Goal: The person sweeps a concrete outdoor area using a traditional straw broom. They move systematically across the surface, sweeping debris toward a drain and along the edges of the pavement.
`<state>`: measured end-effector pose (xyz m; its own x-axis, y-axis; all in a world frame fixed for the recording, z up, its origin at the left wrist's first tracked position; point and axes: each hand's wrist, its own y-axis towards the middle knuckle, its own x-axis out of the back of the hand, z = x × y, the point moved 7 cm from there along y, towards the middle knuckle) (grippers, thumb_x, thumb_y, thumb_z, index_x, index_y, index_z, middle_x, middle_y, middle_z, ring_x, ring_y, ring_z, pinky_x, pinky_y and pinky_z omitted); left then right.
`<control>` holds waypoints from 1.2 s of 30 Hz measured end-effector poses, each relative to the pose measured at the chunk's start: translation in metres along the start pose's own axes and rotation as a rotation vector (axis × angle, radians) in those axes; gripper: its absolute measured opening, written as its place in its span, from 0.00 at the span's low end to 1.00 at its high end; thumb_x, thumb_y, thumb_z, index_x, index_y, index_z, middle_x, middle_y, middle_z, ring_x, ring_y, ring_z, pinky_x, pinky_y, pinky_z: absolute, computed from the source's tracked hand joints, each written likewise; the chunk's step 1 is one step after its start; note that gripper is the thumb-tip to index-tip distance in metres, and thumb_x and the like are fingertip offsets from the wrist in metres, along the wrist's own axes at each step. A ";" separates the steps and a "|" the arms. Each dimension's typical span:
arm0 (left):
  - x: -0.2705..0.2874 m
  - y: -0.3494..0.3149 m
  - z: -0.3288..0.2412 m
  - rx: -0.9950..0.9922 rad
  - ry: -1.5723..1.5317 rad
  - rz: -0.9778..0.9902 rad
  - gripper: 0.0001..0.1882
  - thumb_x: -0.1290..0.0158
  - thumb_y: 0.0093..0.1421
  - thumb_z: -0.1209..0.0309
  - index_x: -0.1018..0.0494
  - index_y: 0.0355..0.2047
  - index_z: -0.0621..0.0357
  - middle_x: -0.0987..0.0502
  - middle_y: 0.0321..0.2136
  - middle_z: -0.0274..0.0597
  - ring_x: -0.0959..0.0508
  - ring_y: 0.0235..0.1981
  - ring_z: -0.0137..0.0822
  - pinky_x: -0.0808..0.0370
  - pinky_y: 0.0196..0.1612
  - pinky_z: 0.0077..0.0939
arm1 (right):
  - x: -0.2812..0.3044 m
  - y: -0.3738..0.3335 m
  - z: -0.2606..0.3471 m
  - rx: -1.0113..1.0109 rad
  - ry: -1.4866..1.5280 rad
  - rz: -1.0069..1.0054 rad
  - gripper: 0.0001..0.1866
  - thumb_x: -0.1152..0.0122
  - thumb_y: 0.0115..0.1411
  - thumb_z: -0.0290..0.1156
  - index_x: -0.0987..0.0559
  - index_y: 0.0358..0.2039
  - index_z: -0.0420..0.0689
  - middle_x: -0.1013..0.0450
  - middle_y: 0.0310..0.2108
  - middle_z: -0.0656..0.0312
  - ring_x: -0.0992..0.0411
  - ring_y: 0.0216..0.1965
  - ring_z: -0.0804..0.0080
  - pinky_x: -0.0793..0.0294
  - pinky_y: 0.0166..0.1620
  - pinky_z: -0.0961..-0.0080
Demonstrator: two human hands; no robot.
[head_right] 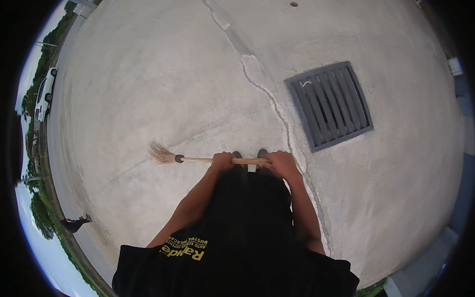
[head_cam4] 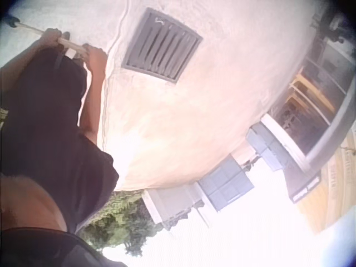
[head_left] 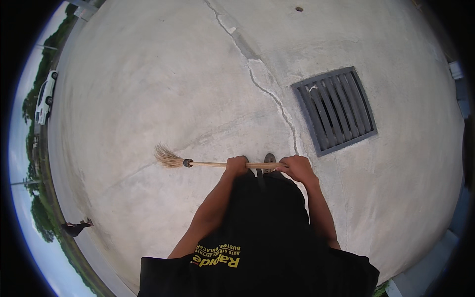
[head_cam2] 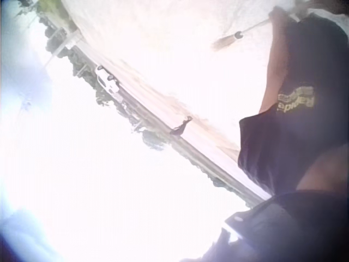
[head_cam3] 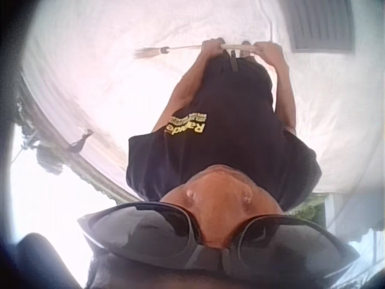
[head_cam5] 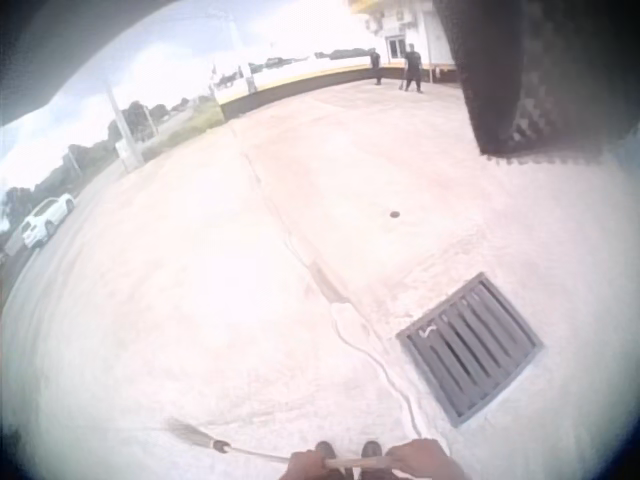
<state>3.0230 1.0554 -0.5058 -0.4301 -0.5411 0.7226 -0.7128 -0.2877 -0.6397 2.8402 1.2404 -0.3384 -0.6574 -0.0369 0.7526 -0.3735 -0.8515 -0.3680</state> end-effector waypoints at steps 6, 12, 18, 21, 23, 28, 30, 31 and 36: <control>0.173 0.031 -0.089 -0.214 -0.220 -0.437 0.08 0.39 0.51 0.65 0.13 0.30 0.49 0.16 0.24 0.47 0.15 0.29 0.49 0.19 0.44 0.46 | 0.175 0.007 0.010 -0.125 -0.021 -0.160 0.18 0.22 0.57 0.45 0.10 0.40 0.45 0.18 0.27 0.53 0.21 0.28 0.53 0.25 0.35 0.61; 0.331 0.107 -0.158 -0.720 -0.527 -0.683 0.09 0.40 0.63 0.67 0.23 0.28 0.55 0.19 0.25 0.44 0.18 0.34 0.51 0.23 0.44 0.47 | 0.306 0.034 0.140 -0.305 -0.661 -0.479 0.17 0.25 0.60 0.46 0.12 0.40 0.47 0.24 0.20 0.61 0.25 0.19 0.64 0.27 0.29 0.68; 0.293 0.185 -0.001 -0.706 -0.626 -0.574 0.09 0.40 0.65 0.69 0.27 0.29 0.55 0.22 0.27 0.42 0.19 0.38 0.51 0.25 0.48 0.48 | 0.147 0.200 0.181 -0.303 -0.758 -0.210 0.18 0.38 0.72 0.48 0.19 0.37 0.44 0.22 0.24 0.60 0.20 0.23 0.62 0.21 0.30 0.66; 0.220 0.190 0.121 -0.419 -0.480 -0.377 0.04 0.41 0.64 0.69 0.23 0.32 0.52 0.18 0.33 0.40 0.19 0.47 0.48 0.27 0.58 0.48 | 0.068 0.255 0.178 -0.195 -0.476 -0.103 0.19 0.37 0.70 0.50 0.17 0.40 0.44 0.22 0.23 0.58 0.20 0.23 0.60 0.21 0.32 0.64; 0.200 0.192 0.182 -0.304 -0.290 -0.322 0.02 0.40 0.62 0.68 0.20 0.35 0.50 0.16 0.34 0.40 0.18 0.48 0.47 0.27 0.59 0.47 | 0.030 0.285 0.169 -0.163 -0.318 -0.053 0.21 0.35 0.68 0.51 0.16 0.42 0.44 0.20 0.25 0.56 0.19 0.25 0.56 0.21 0.33 0.62; 0.251 0.211 0.197 -0.244 -0.018 -0.101 0.08 0.37 0.54 0.65 0.15 0.35 0.47 0.14 0.31 0.43 0.14 0.38 0.47 0.22 0.51 0.45 | 0.069 0.308 0.109 -0.363 0.080 -0.060 0.22 0.27 0.60 0.54 0.10 0.46 0.51 0.16 0.33 0.55 0.18 0.36 0.52 0.21 0.41 0.59; 0.303 0.200 0.143 -0.386 -0.112 -0.167 0.08 0.39 0.53 0.66 0.15 0.33 0.48 0.14 0.30 0.43 0.14 0.36 0.47 0.21 0.48 0.45 | 0.146 0.285 0.118 -0.305 0.056 -0.198 0.19 0.26 0.59 0.50 0.10 0.44 0.51 0.15 0.35 0.58 0.19 0.35 0.53 0.22 0.40 0.59; 0.330 0.200 0.109 -0.449 -0.155 -0.157 0.07 0.40 0.53 0.67 0.16 0.33 0.48 0.15 0.31 0.41 0.14 0.36 0.47 0.21 0.47 0.46 | 0.194 0.268 0.130 -0.302 -0.009 -0.265 0.18 0.24 0.58 0.48 0.10 0.43 0.50 0.16 0.34 0.58 0.19 0.33 0.54 0.22 0.38 0.60; 0.445 0.167 -0.050 -0.965 -0.539 -0.457 0.04 0.38 0.52 0.72 0.20 0.30 0.52 0.18 0.27 0.41 0.17 0.35 0.49 0.23 0.42 0.46 | 0.348 0.184 0.249 -0.506 -0.519 -0.463 0.15 0.23 0.58 0.41 0.11 0.42 0.48 0.20 0.24 0.59 0.21 0.23 0.61 0.24 0.29 0.65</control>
<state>2.6850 0.8065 -0.2777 0.0954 -0.8712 0.4816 -0.9602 0.0470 0.2752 2.7059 0.9408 -0.0086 -0.0301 -0.0833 0.9961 -0.8582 -0.5088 -0.0685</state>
